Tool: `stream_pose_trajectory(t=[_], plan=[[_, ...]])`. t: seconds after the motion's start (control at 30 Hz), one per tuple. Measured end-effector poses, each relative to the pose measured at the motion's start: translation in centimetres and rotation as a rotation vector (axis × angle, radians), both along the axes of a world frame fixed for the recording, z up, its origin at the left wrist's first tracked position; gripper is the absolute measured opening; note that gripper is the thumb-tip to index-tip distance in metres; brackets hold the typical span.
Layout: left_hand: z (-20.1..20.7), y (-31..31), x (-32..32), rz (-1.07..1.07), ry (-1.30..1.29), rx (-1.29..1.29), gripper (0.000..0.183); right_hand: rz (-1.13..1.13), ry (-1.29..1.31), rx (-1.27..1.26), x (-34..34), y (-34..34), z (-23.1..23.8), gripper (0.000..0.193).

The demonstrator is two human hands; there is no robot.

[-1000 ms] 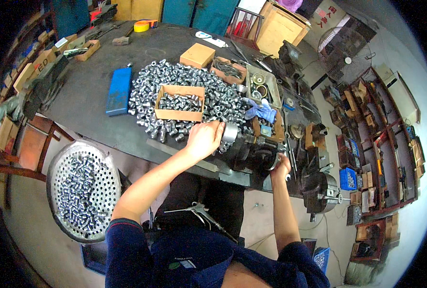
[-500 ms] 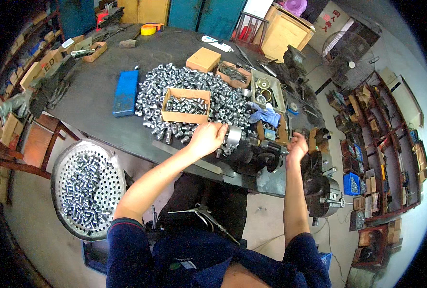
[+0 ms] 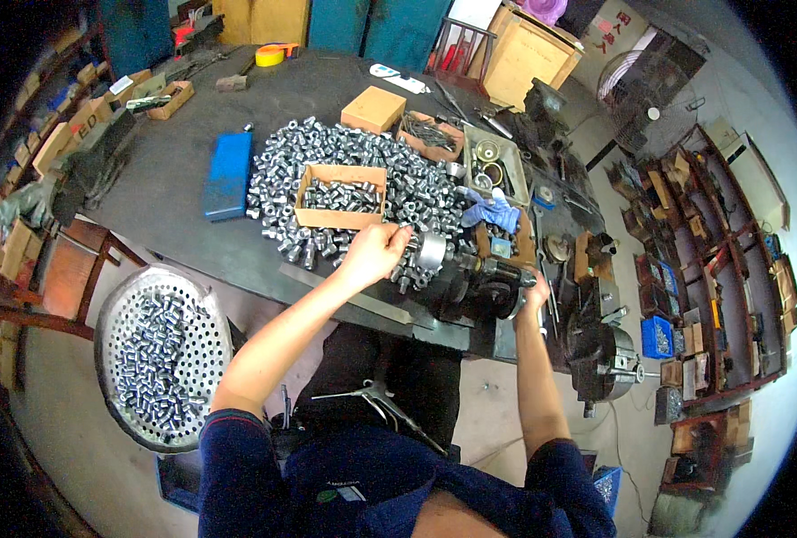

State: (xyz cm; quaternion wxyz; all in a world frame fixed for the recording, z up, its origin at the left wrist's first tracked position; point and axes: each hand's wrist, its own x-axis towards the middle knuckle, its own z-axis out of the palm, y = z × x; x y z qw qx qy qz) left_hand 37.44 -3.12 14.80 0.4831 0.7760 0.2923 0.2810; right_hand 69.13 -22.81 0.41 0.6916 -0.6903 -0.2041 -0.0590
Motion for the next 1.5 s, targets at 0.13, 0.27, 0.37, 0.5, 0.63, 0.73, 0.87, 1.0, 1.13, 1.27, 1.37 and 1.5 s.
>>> stream_pose_trajectory(t=[0.13,0.27,0.37,0.5,0.63,0.73,0.87,1.0,1.13,1.27,1.37,1.5], plan=[[-0.3,4.1,-0.7,0.161,0.047,0.364,0.035,0.170,0.174,0.262,-3.1,2.7,10.5,0.018],[-1.4,9.1,-0.6,0.313,0.297,0.527,0.030,0.314,0.159,0.505,-7.0,-0.4,13.8,0.019],[-0.4,10.1,-2.8,0.279,0.124,0.663,0.024,0.345,0.143,0.525,-9.1,-2.8,12.9,0.017],[-0.2,9.8,-8.8,0.278,0.129,0.565,0.025,0.269,0.265,0.404,-10.9,-7.0,8.5,0.016],[-1.6,8.7,-21.6,0.377,0.091,0.026,0.027,0.193,0.481,0.411,-8.7,-5.4,3.8,0.018],[-6.0,8.4,-32.1,0.518,0.233,0.178,0.024,0.147,0.509,0.337,-6.8,-4.5,2.4,0.018],[-7.3,4.7,-39.4,0.622,0.646,0.197,0.018,0.258,0.489,0.349,-7.3,-4.7,2.9,0.016],[-11.9,3.1,-40.1,0.675,0.786,0.303,0.021,0.237,0.513,0.329,-8.1,-4.1,4.0,0.018],[-13.0,3.6,-36.3,0.731,1.008,0.341,0.025,0.197,0.471,0.301,-8.3,-4.4,4.0,0.017],[-14.9,4.2,-35.9,0.737,1.043,0.435,0.017,0.224,0.518,0.365,-8.1,-4.6,3.9,0.018],[-14.4,3.7,-36.2,0.726,1.009,0.372,0.017,0.260,0.482,0.342,-8.8,-4.7,4.2,0.019],[-13.5,3.4,-36.2,0.655,1.011,0.368,0.018,0.217,0.524,0.367,-8.1,-4.9,3.6,0.020]])
